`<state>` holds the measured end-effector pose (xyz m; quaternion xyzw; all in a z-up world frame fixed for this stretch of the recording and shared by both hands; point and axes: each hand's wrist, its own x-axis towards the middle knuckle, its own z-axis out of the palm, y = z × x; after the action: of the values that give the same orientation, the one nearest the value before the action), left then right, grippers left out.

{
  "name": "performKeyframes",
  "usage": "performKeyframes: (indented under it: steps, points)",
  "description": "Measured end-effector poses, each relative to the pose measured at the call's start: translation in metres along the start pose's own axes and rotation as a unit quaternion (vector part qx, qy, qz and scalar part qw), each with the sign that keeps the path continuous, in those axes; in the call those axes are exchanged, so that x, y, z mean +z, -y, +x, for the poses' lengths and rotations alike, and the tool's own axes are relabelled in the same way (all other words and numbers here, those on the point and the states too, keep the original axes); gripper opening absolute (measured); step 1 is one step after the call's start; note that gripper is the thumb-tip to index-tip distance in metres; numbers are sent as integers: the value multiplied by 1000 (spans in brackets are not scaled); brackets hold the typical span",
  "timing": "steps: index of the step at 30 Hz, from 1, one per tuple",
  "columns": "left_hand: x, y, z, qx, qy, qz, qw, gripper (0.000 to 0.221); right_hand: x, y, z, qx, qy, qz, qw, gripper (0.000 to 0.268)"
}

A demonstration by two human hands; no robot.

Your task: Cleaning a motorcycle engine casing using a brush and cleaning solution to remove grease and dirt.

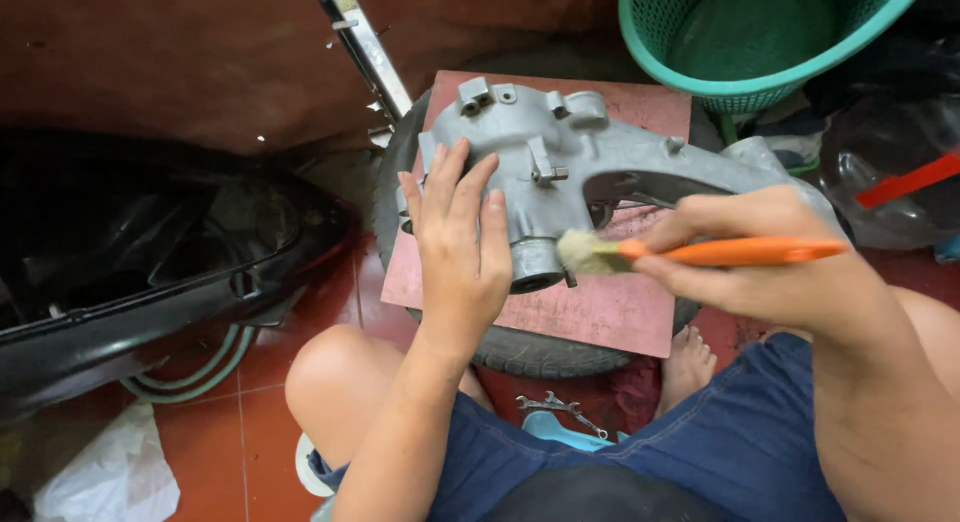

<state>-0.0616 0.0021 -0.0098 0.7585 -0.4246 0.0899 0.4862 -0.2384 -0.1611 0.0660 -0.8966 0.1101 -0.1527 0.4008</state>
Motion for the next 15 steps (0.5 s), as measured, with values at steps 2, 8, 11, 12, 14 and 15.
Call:
performKeyframes:
  steps: [2, 8, 11, 12, 14, 15]
  points:
    - [-1, 0, 0, -5, -6, -5, 1000, 29, 13, -13, -6, -33, -43, 65, 996, 18]
    - [1, 5, -2, -4, -2, -22, 1000, 31, 20, -7, 0, -77, -18, 47, 996, 15]
    - [-1, 7, -5, 22, -13, -56, 998, 32, 24, -3, -3, -88, -52, 14, 995, 20]
    - [-2, 8, -5, 47, -22, -89, 995, 31, 31, -4, -5, -89, -73, 92, 989, 27]
    - [-6, 6, -5, 66, -14, -112, 991, 31, 33, -8, 2, -106, -38, 87, 990, 24]
    - [-8, 5, -4, 86, -5, -134, 987, 30, 34, -10, 4, -124, -5, 82, 989, 22]
